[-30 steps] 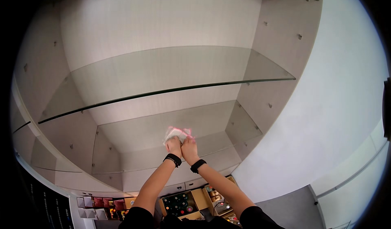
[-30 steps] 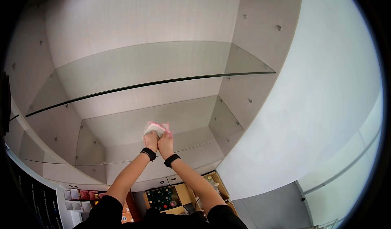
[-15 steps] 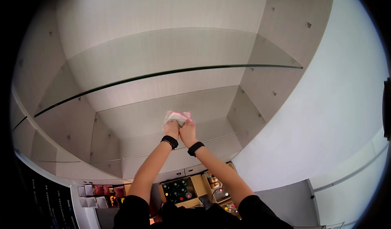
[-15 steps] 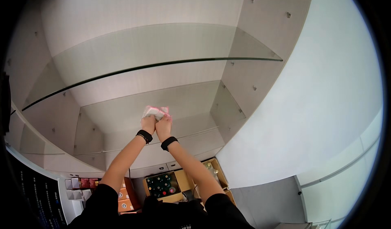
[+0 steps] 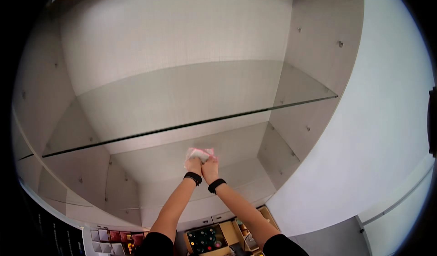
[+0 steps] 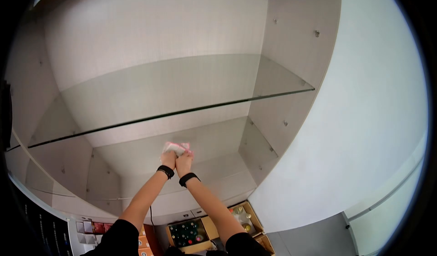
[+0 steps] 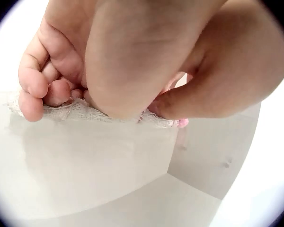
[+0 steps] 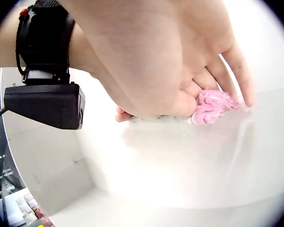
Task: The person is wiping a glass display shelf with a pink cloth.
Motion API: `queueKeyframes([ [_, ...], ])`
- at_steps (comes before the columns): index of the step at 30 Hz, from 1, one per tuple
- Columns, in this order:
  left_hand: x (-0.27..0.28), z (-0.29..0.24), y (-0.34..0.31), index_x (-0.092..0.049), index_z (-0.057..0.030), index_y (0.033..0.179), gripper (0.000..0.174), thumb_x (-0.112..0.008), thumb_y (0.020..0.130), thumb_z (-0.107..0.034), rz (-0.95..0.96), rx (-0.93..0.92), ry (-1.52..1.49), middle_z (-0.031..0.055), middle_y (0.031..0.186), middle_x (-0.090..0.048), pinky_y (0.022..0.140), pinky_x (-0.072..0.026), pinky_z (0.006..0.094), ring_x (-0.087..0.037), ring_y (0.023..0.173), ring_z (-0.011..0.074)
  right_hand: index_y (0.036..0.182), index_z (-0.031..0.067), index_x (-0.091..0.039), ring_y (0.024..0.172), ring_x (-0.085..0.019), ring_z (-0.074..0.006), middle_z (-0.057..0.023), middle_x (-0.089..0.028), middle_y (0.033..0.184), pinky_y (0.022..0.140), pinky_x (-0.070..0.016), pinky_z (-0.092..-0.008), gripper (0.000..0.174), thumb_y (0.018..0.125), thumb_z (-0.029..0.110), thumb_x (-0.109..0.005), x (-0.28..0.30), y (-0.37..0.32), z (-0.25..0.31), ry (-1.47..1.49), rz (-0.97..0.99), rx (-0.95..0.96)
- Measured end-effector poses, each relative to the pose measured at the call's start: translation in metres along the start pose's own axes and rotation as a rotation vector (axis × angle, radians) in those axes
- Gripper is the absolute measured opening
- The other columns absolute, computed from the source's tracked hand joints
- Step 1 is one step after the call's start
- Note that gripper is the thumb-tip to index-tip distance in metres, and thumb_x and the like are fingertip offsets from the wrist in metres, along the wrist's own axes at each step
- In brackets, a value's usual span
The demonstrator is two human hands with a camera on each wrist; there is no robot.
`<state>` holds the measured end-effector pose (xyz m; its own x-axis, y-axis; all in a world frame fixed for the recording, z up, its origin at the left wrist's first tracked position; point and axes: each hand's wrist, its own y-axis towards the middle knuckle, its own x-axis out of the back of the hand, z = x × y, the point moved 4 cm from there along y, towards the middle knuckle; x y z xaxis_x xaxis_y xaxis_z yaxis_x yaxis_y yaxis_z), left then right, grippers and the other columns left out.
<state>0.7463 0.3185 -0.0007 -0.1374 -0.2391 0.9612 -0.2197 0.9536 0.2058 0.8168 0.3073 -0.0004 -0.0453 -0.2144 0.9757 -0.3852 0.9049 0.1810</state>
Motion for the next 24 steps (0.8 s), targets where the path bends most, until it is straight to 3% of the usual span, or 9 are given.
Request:
queueKeyframes([
  [3, 0.003, -0.001, -0.002, -0.053, -0.0074, 0.07, 0.015, -0.046, 0.064, -0.02, 0.054, 0.077, 0.042, 0.011, 0.069, -0.054, 0.059, -0.041, 0.03, -0.053, 0.067, 0.0221, 0.084, 0.0067, -0.053, 0.089, -0.04, -0.0274, -0.0145, -0.044, 0.096, 0.073, -0.0316, -0.0359, 0.024, 0.067, 0.018, -0.042, -0.002, -0.003, 0.0, 0.015, -0.066, -0.08],
  [10, 0.02, -0.009, -0.062, -0.054, -0.0069, 0.074, 0.017, -0.042, 0.067, -0.018, 0.193, -0.03, 0.143, 0.0091, 0.072, -0.055, 0.054, -0.0411, 0.0251, -0.054, 0.067, 0.0182, 0.087, 0.0042, -0.051, 0.088, -0.041, -0.0286, -0.0164, -0.041, 0.099, 0.071, -0.0327, -0.0369, 0.026, 0.066, 0.016, -0.043, 0.007, -0.064, -0.004, 0.045, 0.046, 0.07],
  [13, 0.038, -0.019, -0.074, -0.055, -0.0095, 0.076, 0.018, -0.043, 0.067, -0.02, 0.094, -0.311, 0.125, 0.0054, 0.073, -0.055, 0.051, -0.0411, 0.0253, -0.054, 0.067, 0.0178, 0.085, 0.0006, -0.051, 0.087, -0.041, -0.0281, -0.0167, -0.042, 0.097, 0.07, -0.0336, -0.0354, 0.025, 0.066, 0.015, -0.042, 0.03, -0.084, -0.008, -0.026, -0.089, 0.193],
  [16, 0.051, -0.032, -0.063, -0.055, -0.0087, 0.075, 0.019, -0.043, 0.067, -0.021, 0.227, -0.321, -0.084, 0.01, 0.076, -0.054, 0.062, -0.0401, 0.0315, -0.051, 0.074, 0.0205, 0.085, 0.0054, -0.052, 0.082, -0.042, -0.0237, -0.0141, -0.043, 0.097, 0.068, -0.0327, -0.0331, 0.024, 0.067, 0.017, -0.041, 0.03, -0.071, -0.007, -0.101, -0.071, 0.223],
  [18, 0.022, -0.025, -0.042, -0.057, -0.0155, 0.075, 0.016, -0.046, 0.064, -0.022, 0.341, -0.065, 0.307, -0.0026, 0.07, -0.055, 0.038, -0.0395, 0.0303, -0.053, 0.064, 0.0142, 0.087, 0.006, -0.051, 0.083, -0.042, -0.0243, -0.0133, -0.043, 0.098, 0.069, -0.0319, -0.0336, 0.025, 0.068, 0.018, -0.041, 0.017, -0.054, -0.006, -0.034, -0.063, 0.112],
  [19, 0.016, -0.024, -0.033, -0.057, -0.0155, 0.075, 0.016, -0.046, 0.064, -0.022, 0.324, -0.07, 0.305, -0.0026, 0.07, -0.055, 0.038, -0.0395, 0.0303, -0.053, 0.064, 0.0142, 0.087, 0.006, -0.051, 0.083, -0.042, -0.0243, -0.0133, -0.043, 0.098, 0.069, -0.0319, -0.0336, 0.025, 0.068, 0.018, -0.041, 0.013, -0.044, -0.006, -0.041, -0.079, 0.106],
  [21, 0.003, -0.018, -0.014, -0.057, -0.0124, 0.073, 0.019, -0.044, 0.066, -0.024, 0.329, -0.006, 0.261, 0.0054, 0.077, -0.055, 0.059, -0.0408, 0.0264, -0.052, 0.073, 0.0168, 0.084, 0.0003, -0.05, 0.084, -0.042, -0.0248, -0.0137, -0.044, 0.09, 0.067, -0.035, -0.033, 0.026, 0.066, 0.016, -0.041, 0.006, -0.026, -0.012, 0.101, -0.112, 0.033],
  [22, -0.004, -0.018, -0.009, -0.057, -0.0124, 0.073, 0.019, -0.044, 0.066, -0.024, 0.318, -0.011, 0.261, 0.0054, 0.077, -0.055, 0.059, -0.0408, 0.0264, -0.052, 0.073, 0.0168, 0.084, 0.0003, -0.05, 0.084, -0.042, -0.0248, -0.0137, -0.044, 0.09, 0.067, -0.035, -0.033, 0.026, 0.066, 0.016, -0.041, 0.007, -0.023, -0.012, 0.097, -0.124, 0.028],
  [24, -0.002, -0.015, -0.006, -0.057, -0.0138, 0.066, 0.012, -0.049, 0.062, -0.022, 0.2, 0.028, 0.286, -0.0016, 0.067, -0.055, 0.032, -0.0363, 0.0283, -0.053, 0.059, 0.0128, 0.082, 0.0011, -0.051, 0.085, -0.042, -0.0246, -0.0142, -0.044, 0.092, 0.066, -0.0357, -0.0323, 0.024, 0.066, 0.015, -0.041, 0.012, -0.02, -0.012, 0.133, -0.121, -0.061],
])
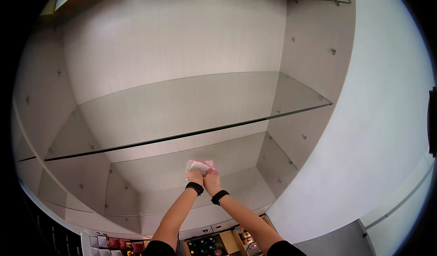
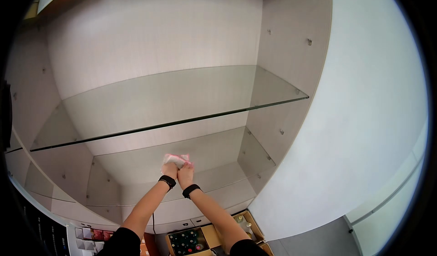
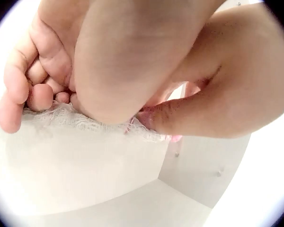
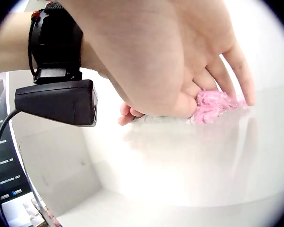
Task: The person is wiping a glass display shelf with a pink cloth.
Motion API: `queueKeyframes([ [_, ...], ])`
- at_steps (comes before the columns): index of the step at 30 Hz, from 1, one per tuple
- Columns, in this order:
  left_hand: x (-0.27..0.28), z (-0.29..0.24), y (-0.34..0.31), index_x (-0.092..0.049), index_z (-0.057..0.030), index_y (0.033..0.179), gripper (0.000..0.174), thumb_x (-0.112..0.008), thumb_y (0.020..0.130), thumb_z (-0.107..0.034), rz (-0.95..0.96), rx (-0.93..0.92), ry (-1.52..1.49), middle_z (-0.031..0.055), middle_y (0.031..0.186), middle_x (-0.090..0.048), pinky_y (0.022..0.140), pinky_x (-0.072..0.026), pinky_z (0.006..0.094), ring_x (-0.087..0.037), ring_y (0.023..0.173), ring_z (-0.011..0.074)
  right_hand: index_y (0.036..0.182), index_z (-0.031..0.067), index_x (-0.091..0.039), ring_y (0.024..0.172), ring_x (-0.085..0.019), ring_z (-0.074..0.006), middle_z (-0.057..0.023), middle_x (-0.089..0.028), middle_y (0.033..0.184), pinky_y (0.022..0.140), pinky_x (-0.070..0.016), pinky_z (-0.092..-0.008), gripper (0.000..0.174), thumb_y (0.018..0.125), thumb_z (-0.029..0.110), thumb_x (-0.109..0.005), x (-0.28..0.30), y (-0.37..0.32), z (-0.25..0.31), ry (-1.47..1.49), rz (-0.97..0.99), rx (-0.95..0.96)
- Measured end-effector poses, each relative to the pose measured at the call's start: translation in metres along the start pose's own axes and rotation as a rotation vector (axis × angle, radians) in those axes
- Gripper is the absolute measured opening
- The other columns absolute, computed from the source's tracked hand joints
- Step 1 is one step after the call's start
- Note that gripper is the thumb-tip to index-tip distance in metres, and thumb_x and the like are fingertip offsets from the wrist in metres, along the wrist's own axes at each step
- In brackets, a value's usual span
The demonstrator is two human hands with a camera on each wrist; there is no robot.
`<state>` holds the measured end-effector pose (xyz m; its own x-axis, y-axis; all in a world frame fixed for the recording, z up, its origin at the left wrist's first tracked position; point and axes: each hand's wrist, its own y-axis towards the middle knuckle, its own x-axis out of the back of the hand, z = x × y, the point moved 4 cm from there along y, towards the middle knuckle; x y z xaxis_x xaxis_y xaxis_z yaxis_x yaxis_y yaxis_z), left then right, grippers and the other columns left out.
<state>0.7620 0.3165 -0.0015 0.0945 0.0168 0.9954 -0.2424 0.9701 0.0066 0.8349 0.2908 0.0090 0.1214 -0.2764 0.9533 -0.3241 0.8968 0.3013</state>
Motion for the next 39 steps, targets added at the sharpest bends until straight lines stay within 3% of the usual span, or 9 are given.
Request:
queueKeyframes([
  [4, 0.01, 0.007, -0.034, -0.051, -0.0086, 0.072, 0.015, -0.046, 0.065, -0.021, -0.12, -0.009, -0.137, 0.0073, 0.068, -0.055, 0.046, -0.0411, 0.0292, -0.054, 0.062, 0.0187, 0.093, 0.0029, -0.047, 0.088, -0.041, -0.0257, -0.0152, -0.038, 0.103, 0.072, -0.0316, -0.0338, 0.031, 0.071, 0.021, -0.036, 0.009, -0.018, 0.003, -0.036, 0.172, 0.122],
  [11, 0.01, 0.022, -0.081, -0.048, -0.0043, 0.074, 0.015, -0.043, 0.064, -0.014, -0.146, -0.24, -0.232, 0.0126, 0.066, -0.053, 0.054, -0.0408, 0.0321, -0.053, 0.063, 0.0238, 0.087, -0.001, -0.049, 0.083, -0.043, -0.0265, -0.0181, -0.039, 0.101, 0.069, -0.0335, -0.0352, 0.028, 0.066, 0.015, -0.04, 0.02, -0.061, 0.01, -0.099, -0.011, 0.302],
  [20, 0.001, 0.029, -0.063, -0.051, -0.0054, 0.073, 0.017, -0.041, 0.067, -0.018, -0.168, 0.041, -0.242, 0.01, 0.065, -0.054, 0.056, -0.041, 0.0313, -0.053, 0.061, 0.0234, 0.076, 0.0034, -0.054, 0.08, -0.045, -0.0228, -0.0127, -0.047, 0.085, 0.06, -0.038, -0.0297, 0.019, 0.062, 0.013, -0.045, 0.015, -0.037, 0.028, -0.051, 0.028, 0.116],
  [23, -0.007, 0.042, -0.085, -0.049, -0.0029, 0.074, 0.019, -0.041, 0.067, -0.018, -0.193, -0.23, -0.214, 0.011, 0.067, -0.054, 0.055, -0.041, 0.0306, -0.053, 0.063, 0.0229, 0.084, 0.0015, -0.05, 0.082, -0.044, -0.024, -0.0145, -0.045, 0.09, 0.062, -0.0377, -0.0309, 0.025, 0.064, 0.013, -0.043, 0.03, -0.069, 0.039, -0.083, 0.061, 0.331],
  [28, 0.021, 0.065, -0.126, -0.048, -0.0058, 0.078, 0.017, -0.04, 0.065, -0.014, 0.002, -0.321, -0.167, 0.0118, 0.071, -0.053, 0.06, -0.0392, 0.0315, -0.052, 0.065, 0.0221, 0.091, -0.0025, -0.045, 0.082, -0.043, -0.026, -0.0156, -0.042, 0.093, 0.063, -0.0367, -0.0353, 0.031, 0.064, 0.014, -0.042, 0.036, -0.089, 0.056, -0.128, -0.033, 0.328],
  [30, 0.033, 0.075, -0.118, -0.047, -0.0062, 0.08, 0.018, -0.038, 0.066, -0.013, -0.33, -0.405, -0.367, 0.0113, 0.07, -0.054, 0.058, -0.04, 0.0319, -0.052, 0.064, 0.0223, 0.089, 0.0095, -0.052, 0.091, -0.039, -0.0295, -0.0159, -0.038, 0.105, 0.072, -0.0312, -0.0376, 0.027, 0.067, 0.019, -0.04, 0.03, -0.071, 0.07, -0.199, 0.099, 0.278],
  [34, -0.002, 0.097, -0.069, -0.052, -0.0075, 0.077, 0.017, -0.041, 0.067, -0.015, -0.142, -0.064, -0.336, 0.0099, 0.073, -0.054, 0.057, -0.041, 0.0305, -0.052, 0.068, 0.0211, 0.083, 0.0091, -0.055, 0.089, -0.041, -0.0282, -0.0163, -0.04, 0.102, 0.071, -0.032, -0.0368, 0.023, 0.066, 0.018, -0.041, 0.01, -0.038, 0.097, -0.196, 0.31, 0.23],
  [36, -0.004, 0.108, -0.073, -0.053, -0.0081, 0.075, 0.016, -0.041, 0.067, -0.016, -0.079, -0.041, -0.303, 0.0095, 0.074, -0.054, 0.057, -0.041, 0.0301, -0.052, 0.069, 0.0209, 0.079, 0.0086, -0.055, 0.085, -0.042, -0.0271, -0.0163, -0.042, 0.099, 0.069, -0.0334, -0.0362, 0.021, 0.066, 0.017, -0.042, 0.007, -0.033, 0.107, -0.148, 0.083, 0.182],
  [39, -0.006, 0.131, -0.101, -0.054, -0.0092, 0.072, 0.016, -0.041, 0.067, -0.016, -0.031, -0.09, -0.25, 0.0088, 0.074, -0.054, 0.057, -0.041, 0.0293, -0.052, 0.069, 0.0204, 0.086, -0.0004, -0.049, 0.082, -0.044, -0.0271, -0.0181, -0.041, 0.098, 0.066, -0.0365, -0.0342, 0.027, 0.062, 0.012, -0.044, 0.032, -0.063, 0.125, -0.059, 0.101, 0.379],
])
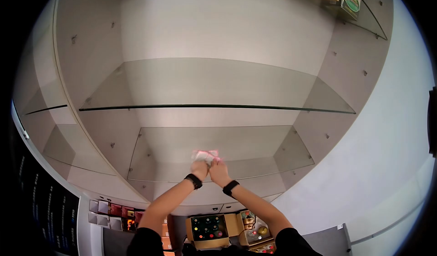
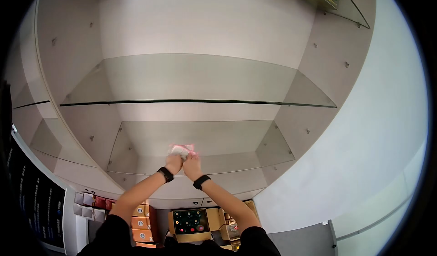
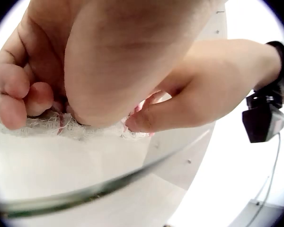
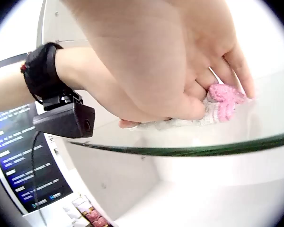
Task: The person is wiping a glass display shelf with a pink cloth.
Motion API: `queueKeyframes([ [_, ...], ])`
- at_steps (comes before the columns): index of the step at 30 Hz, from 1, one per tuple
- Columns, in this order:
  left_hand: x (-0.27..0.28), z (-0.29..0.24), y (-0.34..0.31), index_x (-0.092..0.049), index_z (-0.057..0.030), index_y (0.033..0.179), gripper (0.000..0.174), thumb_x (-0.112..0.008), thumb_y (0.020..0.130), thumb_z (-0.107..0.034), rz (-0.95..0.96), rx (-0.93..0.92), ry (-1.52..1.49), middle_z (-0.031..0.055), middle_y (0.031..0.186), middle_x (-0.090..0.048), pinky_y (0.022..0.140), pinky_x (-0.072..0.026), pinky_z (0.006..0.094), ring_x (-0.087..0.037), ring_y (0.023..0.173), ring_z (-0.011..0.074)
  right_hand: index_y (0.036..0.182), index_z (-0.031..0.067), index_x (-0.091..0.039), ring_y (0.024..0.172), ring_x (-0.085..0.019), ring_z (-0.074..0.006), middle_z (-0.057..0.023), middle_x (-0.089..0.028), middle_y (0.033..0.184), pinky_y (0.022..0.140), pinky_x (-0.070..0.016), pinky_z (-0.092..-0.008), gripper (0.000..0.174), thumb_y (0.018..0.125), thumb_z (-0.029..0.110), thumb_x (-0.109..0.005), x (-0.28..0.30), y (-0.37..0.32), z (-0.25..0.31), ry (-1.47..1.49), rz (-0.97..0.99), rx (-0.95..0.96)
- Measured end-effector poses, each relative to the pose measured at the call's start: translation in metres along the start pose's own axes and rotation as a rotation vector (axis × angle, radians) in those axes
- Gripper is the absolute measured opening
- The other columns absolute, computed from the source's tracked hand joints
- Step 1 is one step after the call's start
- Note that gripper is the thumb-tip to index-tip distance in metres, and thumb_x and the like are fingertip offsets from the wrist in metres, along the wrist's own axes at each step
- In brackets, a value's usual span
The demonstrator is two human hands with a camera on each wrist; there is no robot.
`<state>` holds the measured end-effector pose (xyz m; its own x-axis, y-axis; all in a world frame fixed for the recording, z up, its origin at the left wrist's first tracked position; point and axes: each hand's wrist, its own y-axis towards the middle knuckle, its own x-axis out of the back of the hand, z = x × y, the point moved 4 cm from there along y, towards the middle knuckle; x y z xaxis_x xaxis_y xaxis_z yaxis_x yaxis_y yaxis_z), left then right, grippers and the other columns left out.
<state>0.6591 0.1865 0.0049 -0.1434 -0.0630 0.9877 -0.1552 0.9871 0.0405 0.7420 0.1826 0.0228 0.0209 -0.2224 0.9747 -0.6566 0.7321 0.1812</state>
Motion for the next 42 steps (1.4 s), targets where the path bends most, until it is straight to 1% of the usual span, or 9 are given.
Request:
queueKeyframes([
  [3, 0.024, 0.009, -0.043, -0.049, -0.0023, 0.069, 0.015, -0.042, 0.066, -0.015, -0.095, -0.219, 0.068, 0.0122, 0.067, -0.053, 0.057, -0.0406, 0.0306, -0.052, 0.064, 0.0227, 0.092, -0.0069, -0.04, 0.081, -0.044, -0.0278, -0.019, -0.04, 0.097, 0.065, -0.038, -0.032, 0.037, 0.059, 0.008, -0.045, 0.004, -0.016, 0.02, -0.004, -0.108, 0.195],
  [12, -0.003, 0.06, 0.031, -0.049, -0.0039, 0.071, 0.016, -0.041, 0.067, -0.017, -0.147, 0.204, -0.048, 0.0124, 0.068, -0.053, 0.055, -0.0414, 0.0294, -0.053, 0.064, 0.0212, 0.084, -0.0054, -0.047, 0.075, -0.044, -0.0277, -0.0162, -0.041, 0.092, 0.06, -0.0378, -0.0317, 0.026, 0.064, 0.011, -0.042, -0.018, 0.067, 0.04, -0.046, -0.235, -0.019],
  [15, 0.001, 0.066, 0.036, -0.05, -0.0049, 0.073, 0.016, -0.042, 0.067, -0.018, -0.195, 0.283, 0.03, 0.012, 0.07, -0.053, 0.055, -0.0415, 0.0283, -0.053, 0.067, 0.0204, 0.082, -0.003, -0.048, 0.075, -0.044, -0.0273, -0.0154, -0.041, 0.091, 0.06, -0.0378, -0.0318, 0.024, 0.064, 0.012, -0.043, -0.02, 0.078, 0.042, -0.045, -0.176, -0.114],
  [23, 0.013, 0.052, -0.01, -0.051, -0.0052, 0.077, 0.018, -0.041, 0.068, -0.017, 0.078, 0.112, 0.179, 0.0086, 0.073, -0.053, 0.058, -0.0406, 0.0266, -0.052, 0.069, 0.0183, 0.096, -0.0058, -0.04, 0.083, -0.043, -0.0309, -0.0213, -0.035, 0.104, 0.07, -0.0346, -0.035, 0.035, 0.067, 0.014, -0.04, -0.019, 0.038, 0.06, -0.134, -0.003, 0.012],
  [25, 0.015, 0.053, 0.0, -0.052, -0.0062, 0.075, 0.017, -0.041, 0.068, -0.016, 0.105, 0.062, 0.24, 0.0076, 0.073, -0.054, 0.057, -0.0407, 0.0262, -0.053, 0.068, 0.0177, 0.101, -0.004, -0.037, 0.089, -0.04, -0.0303, -0.0159, -0.034, 0.107, 0.074, -0.0288, -0.04, 0.038, 0.069, 0.016, -0.037, -0.028, 0.049, 0.056, -0.084, 0.053, -0.038],
  [30, 0.021, 0.062, 0.031, -0.057, -0.0116, 0.068, 0.017, -0.041, 0.067, -0.017, 0.143, 0.156, 0.21, 0.0044, 0.073, -0.055, 0.055, -0.0417, 0.0265, -0.053, 0.068, 0.0165, 0.101, -0.0022, -0.037, 0.086, -0.041, -0.0273, -0.0148, -0.033, 0.108, 0.068, -0.0333, -0.0352, 0.037, 0.07, 0.017, -0.037, -0.033, 0.088, 0.044, -0.002, 0.0, -0.056],
  [35, 0.007, 0.078, 0.064, -0.056, -0.0108, 0.072, 0.018, -0.041, 0.068, -0.018, 0.117, 0.231, 0.209, 0.0046, 0.073, -0.055, 0.056, -0.042, 0.0271, -0.053, 0.068, 0.0171, 0.102, -0.001, -0.036, 0.082, -0.043, -0.0242, -0.0131, -0.03, 0.112, 0.062, -0.0353, -0.0325, 0.037, 0.071, 0.019, -0.036, -0.041, 0.12, 0.041, -0.023, 0.027, -0.161],
  [38, -0.008, 0.088, 0.073, -0.055, -0.01, 0.077, 0.022, -0.043, 0.067, -0.026, -0.179, 0.276, 0.131, 0.005, 0.07, -0.055, 0.055, -0.0416, 0.0278, -0.053, 0.066, 0.0194, 0.11, 0.004, -0.028, 0.098, -0.034, -0.0271, -0.0114, -0.028, 0.114, 0.073, -0.0291, -0.0375, 0.042, 0.075, 0.027, -0.023, -0.057, 0.124, 0.039, 0.081, 0.186, -0.332],
  [42, 0.015, 0.059, 0.048, -0.052, -0.0067, 0.081, 0.021, -0.042, 0.068, -0.02, 0.05, 0.208, 0.108, 0.0083, 0.074, -0.054, 0.058, -0.0408, 0.027, -0.052, 0.072, 0.0181, 0.104, 0.0047, -0.038, 0.095, -0.037, -0.0264, -0.0114, -0.038, 0.106, 0.071, -0.0303, -0.0387, 0.037, 0.072, 0.023, -0.032, -0.032, 0.085, 0.036, -0.02, 0.18, -0.344],
])
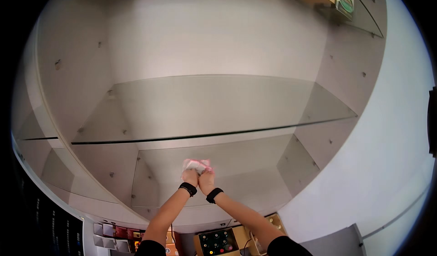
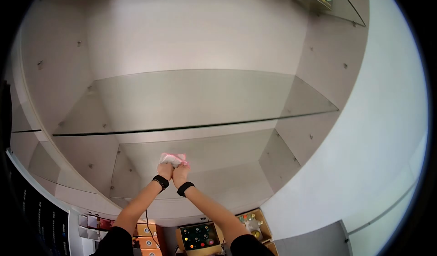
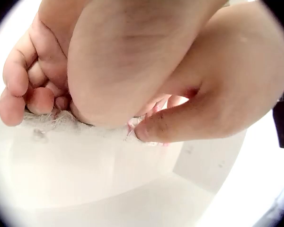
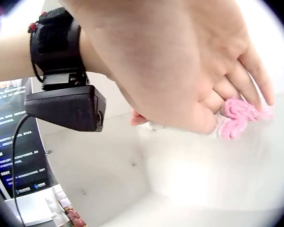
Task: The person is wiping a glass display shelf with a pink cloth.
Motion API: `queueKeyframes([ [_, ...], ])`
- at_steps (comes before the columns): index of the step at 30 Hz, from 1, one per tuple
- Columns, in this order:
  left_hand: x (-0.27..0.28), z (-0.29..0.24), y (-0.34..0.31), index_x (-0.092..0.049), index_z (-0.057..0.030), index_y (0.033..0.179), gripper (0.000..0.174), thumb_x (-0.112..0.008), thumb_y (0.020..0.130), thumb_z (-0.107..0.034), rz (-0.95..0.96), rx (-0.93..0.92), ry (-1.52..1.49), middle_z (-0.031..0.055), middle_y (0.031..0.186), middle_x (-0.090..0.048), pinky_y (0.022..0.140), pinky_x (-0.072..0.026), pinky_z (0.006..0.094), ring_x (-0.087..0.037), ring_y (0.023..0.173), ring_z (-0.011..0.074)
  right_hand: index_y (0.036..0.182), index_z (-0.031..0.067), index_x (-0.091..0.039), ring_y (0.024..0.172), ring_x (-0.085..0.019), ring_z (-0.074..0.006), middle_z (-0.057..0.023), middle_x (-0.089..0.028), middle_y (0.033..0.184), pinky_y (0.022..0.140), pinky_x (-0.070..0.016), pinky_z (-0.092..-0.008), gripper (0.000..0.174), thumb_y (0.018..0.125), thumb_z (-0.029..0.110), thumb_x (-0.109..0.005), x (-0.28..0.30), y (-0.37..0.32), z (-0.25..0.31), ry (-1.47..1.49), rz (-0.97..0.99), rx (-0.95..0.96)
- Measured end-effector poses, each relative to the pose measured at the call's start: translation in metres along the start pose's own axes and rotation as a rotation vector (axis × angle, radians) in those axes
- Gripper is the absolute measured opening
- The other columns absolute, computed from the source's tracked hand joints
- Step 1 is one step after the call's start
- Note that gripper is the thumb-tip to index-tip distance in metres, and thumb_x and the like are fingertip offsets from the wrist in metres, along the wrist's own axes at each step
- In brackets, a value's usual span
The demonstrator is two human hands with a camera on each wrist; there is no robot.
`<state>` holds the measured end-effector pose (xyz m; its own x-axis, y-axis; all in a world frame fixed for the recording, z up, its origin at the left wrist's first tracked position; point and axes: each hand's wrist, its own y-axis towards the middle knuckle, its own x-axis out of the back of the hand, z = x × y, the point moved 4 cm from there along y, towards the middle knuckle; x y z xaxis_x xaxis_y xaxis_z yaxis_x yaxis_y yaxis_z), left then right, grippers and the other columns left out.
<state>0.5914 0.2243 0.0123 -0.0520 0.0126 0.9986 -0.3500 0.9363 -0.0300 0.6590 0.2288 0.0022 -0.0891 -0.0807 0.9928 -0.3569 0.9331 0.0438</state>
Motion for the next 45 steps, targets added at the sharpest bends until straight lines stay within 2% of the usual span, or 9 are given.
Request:
queueKeyframes([
  [2, 0.007, -0.026, -0.018, -0.055, -0.008, 0.072, 0.017, -0.042, 0.067, -0.018, -0.059, -0.286, -0.099, 0.0094, 0.073, -0.054, 0.056, -0.0406, 0.028, -0.053, 0.068, 0.0184, 0.093, 0.0046, -0.048, 0.088, -0.041, -0.0273, -0.0116, -0.046, 0.097, 0.066, -0.0332, -0.0401, 0.03, 0.067, 0.018, -0.041, 0.022, -0.03, -0.02, -0.149, 0.1, 0.191],
  [6, 0.005, -0.084, -0.039, -0.055, -0.0079, 0.069, 0.022, -0.043, 0.066, -0.026, -0.108, -0.483, -0.213, 0.01, 0.068, -0.055, 0.055, -0.0411, 0.0308, -0.053, 0.064, 0.0213, 0.089, 0.0047, -0.051, 0.083, -0.044, -0.0295, -0.0137, -0.047, 0.092, 0.061, -0.0351, -0.0441, 0.029, 0.064, 0.019, -0.046, 0.006, -0.05, -0.071, -0.211, 0.133, 0.056],
  [9, -0.007, -0.122, -0.029, -0.055, -0.0077, 0.07, 0.021, -0.043, 0.065, -0.025, -0.051, -0.435, -0.118, 0.0101, 0.067, -0.055, 0.054, -0.0412, 0.0313, -0.053, 0.063, 0.0217, 0.092, 0.0044, -0.049, 0.085, -0.043, -0.031, -0.0139, -0.047, 0.093, 0.063, -0.0346, -0.046, 0.032, 0.064, 0.02, -0.046, -0.005, -0.054, -0.103, -0.341, 0.01, 0.031],
  [13, 0.0, -0.152, -0.016, -0.055, -0.0068, 0.066, 0.019, -0.044, 0.065, -0.023, -0.054, -0.403, -0.147, 0.0105, 0.066, -0.054, 0.054, -0.0411, 0.0321, -0.053, 0.061, 0.0224, 0.11, 0.0096, -0.031, 0.103, -0.028, -0.0227, -0.0084, -0.031, 0.112, 0.079, -0.0288, -0.0364, 0.043, 0.074, 0.033, -0.03, 0.012, -0.042, -0.135, -0.344, 0.296, -0.075],
  [26, -0.021, -0.21, 0.061, -0.052, -0.0041, 0.062, 0.018, -0.046, 0.063, -0.021, -0.207, -0.327, -0.229, 0.0139, 0.065, -0.053, 0.055, -0.0401, 0.0337, -0.052, 0.061, 0.0261, 0.112, 0.0002, -0.023, 0.101, -0.029, -0.031, -0.0143, -0.02, 0.117, 0.08, -0.0261, -0.037, 0.044, 0.075, 0.023, -0.029, -0.026, 0.036, -0.198, -0.249, 0.196, -0.326],
  [30, -0.021, -0.213, 0.072, -0.053, -0.0044, 0.064, 0.016, -0.043, 0.064, -0.016, -0.292, -0.262, -0.216, 0.0134, 0.067, -0.053, 0.056, -0.0402, 0.0325, -0.052, 0.063, 0.0248, 0.111, -0.0038, -0.022, 0.099, -0.032, -0.0345, -0.0176, -0.018, 0.117, 0.076, -0.0299, -0.0382, 0.044, 0.073, 0.017, -0.032, -0.026, 0.046, -0.203, -0.17, 0.129, -0.29],
  [33, -0.035, -0.21, 0.086, -0.055, -0.0045, 0.065, 0.017, -0.04, 0.065, -0.013, -0.318, -0.141, -0.485, 0.0138, 0.065, -0.054, 0.056, -0.0403, 0.0317, -0.053, 0.062, 0.0239, 0.11, -0.0048, -0.023, 0.098, -0.033, -0.0337, -0.0167, -0.021, 0.116, 0.075, -0.0304, -0.0378, 0.044, 0.073, 0.017, -0.031, -0.027, 0.051, -0.205, -0.154, 0.116, -0.273],
  [35, -0.022, -0.214, 0.074, -0.053, -0.004, 0.066, 0.014, -0.041, 0.063, -0.011, -0.233, -0.237, -0.253, 0.0131, 0.071, -0.053, 0.056, -0.0407, 0.033, -0.052, 0.066, 0.0258, 0.11, -0.0047, -0.022, 0.098, -0.033, -0.0337, -0.0163, -0.021, 0.116, 0.075, -0.0308, -0.0377, 0.043, 0.073, 0.017, -0.031, -0.035, 0.053, -0.206, -0.153, 0.108, -0.284],
  [45, -0.021, -0.202, 0.042, -0.055, -0.007, 0.066, 0.016, -0.04, 0.064, -0.014, -0.346, -0.181, -0.231, 0.0107, 0.065, -0.054, 0.054, -0.0405, 0.0314, -0.052, 0.063, 0.0247, 0.107, -0.0009, -0.032, 0.096, -0.034, -0.0342, -0.0156, -0.022, 0.116, 0.073, -0.0325, -0.0378, 0.039, 0.073, 0.017, -0.033, -0.027, 0.028, -0.199, -0.116, 0.116, -0.176],
])
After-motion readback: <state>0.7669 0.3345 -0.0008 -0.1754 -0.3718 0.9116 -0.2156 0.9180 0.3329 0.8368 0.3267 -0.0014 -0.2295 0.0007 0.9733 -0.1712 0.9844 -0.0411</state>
